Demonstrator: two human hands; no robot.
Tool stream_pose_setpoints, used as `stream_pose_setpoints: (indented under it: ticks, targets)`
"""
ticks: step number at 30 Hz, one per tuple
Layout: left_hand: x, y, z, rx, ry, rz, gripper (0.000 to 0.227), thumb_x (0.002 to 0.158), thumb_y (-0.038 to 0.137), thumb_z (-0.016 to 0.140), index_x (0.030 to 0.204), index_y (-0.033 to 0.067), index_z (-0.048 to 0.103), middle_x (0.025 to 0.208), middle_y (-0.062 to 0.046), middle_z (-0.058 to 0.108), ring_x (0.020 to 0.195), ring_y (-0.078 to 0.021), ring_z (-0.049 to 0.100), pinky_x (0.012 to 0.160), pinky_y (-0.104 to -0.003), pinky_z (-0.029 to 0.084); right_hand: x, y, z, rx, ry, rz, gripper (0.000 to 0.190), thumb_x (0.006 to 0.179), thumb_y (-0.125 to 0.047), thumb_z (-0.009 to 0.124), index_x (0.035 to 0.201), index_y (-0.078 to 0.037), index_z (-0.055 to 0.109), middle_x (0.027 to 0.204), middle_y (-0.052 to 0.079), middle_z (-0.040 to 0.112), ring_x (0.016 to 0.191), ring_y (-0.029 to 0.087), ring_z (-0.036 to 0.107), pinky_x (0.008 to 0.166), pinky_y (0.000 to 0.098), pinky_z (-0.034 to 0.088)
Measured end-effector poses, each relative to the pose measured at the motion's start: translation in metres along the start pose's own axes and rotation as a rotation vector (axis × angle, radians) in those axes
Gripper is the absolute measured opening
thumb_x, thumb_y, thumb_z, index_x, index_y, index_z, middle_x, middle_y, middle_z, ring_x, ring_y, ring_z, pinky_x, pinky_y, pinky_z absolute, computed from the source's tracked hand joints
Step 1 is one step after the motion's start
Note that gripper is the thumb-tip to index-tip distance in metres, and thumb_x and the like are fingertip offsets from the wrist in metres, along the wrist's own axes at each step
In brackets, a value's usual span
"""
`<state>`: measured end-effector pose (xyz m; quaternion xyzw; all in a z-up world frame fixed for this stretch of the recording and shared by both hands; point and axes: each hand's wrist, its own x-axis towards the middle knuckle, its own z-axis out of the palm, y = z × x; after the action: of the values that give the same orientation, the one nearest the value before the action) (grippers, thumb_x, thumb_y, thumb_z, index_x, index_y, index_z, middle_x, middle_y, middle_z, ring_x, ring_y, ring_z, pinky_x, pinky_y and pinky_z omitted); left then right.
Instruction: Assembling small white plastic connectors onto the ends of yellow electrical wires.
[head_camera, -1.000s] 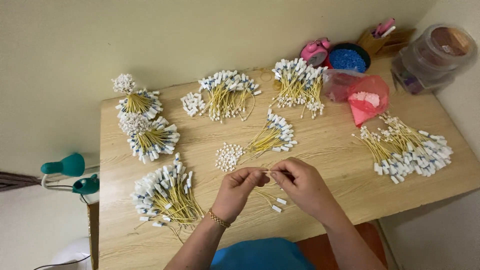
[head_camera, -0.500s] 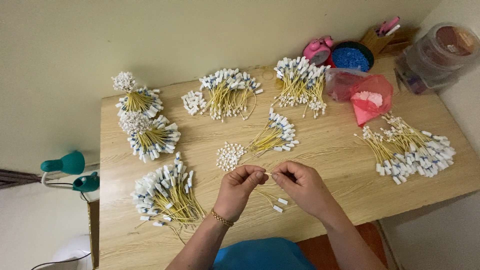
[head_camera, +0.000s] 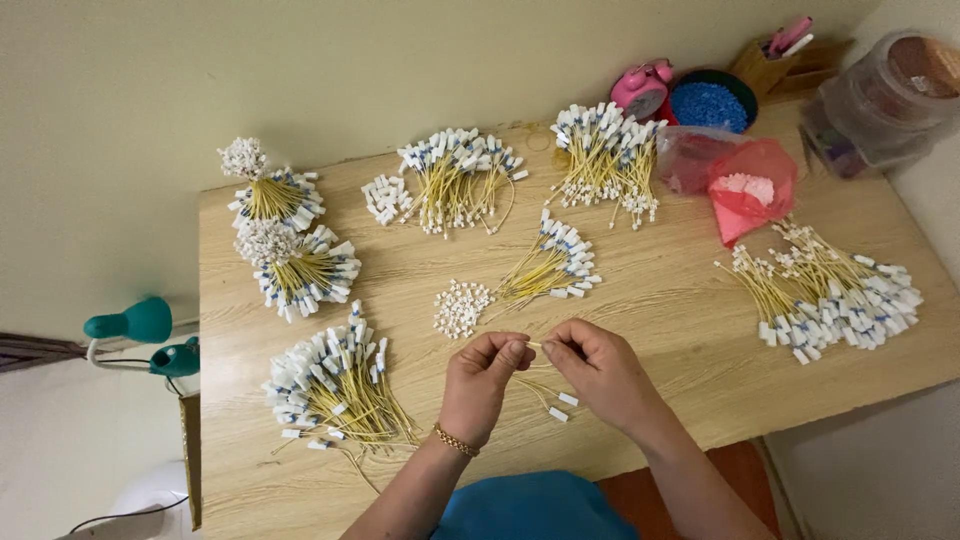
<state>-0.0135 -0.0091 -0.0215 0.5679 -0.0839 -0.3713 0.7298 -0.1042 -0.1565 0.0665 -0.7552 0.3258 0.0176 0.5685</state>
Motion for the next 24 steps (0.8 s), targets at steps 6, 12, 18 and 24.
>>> stream_pose_setpoints:
  ticks: [6,12,18,24]
  targets:
    - [0.004,-0.010,-0.003,0.052,0.036,0.066,0.014,0.100,0.012,0.065,0.104,0.0001,0.072,0.090,-0.005,0.074,0.086,-0.0119,0.069,0.080,-0.027,0.059,0.005,0.010,0.005,-0.104,0.031,-0.255,0.015,0.094,-0.018,0.069,0.092,-0.002,0.070,0.071,0.004,0.067,0.066,0.011,0.060,0.061,0.0294,0.052]
    - [-0.008,-0.015,0.000,0.106,0.042,0.077,0.013,0.100,0.012,0.066,0.101,-0.0004,0.070,0.091,-0.003,0.073,0.086,-0.0091,0.066,0.080,-0.025,0.058,0.005,0.021,0.016,-0.190,0.083,-0.330,0.016,0.088,-0.017,0.074,0.097,-0.004,0.071,0.083,0.004,0.072,0.073,0.011,0.069,0.064,0.0296,0.056]
    - [-0.015,-0.026,0.002,-0.041,0.082,-0.068,0.016,0.100,0.013,0.064,0.101,-0.0008,0.071,0.088,-0.004,0.073,0.081,-0.0106,0.065,0.077,-0.026,0.057,0.009,0.049,0.026,-0.025,0.021,-0.178,0.012,0.092,-0.017,0.071,0.094,-0.004,0.071,0.079,0.002,0.073,0.068,0.007,0.065,0.059,0.0257,0.054]
    - [-0.019,-0.027,0.000,-0.061,0.041,0.024,0.014,0.102,0.013,0.064,0.102,-0.0004,0.069,0.091,-0.002,0.070,0.085,-0.0089,0.063,0.080,-0.025,0.056,0.008,0.058,0.026,0.028,0.009,-0.061,0.014,0.094,-0.018,0.070,0.094,-0.004,0.073,0.072,0.002,0.064,0.063,0.008,0.053,0.055,0.0264,0.045]
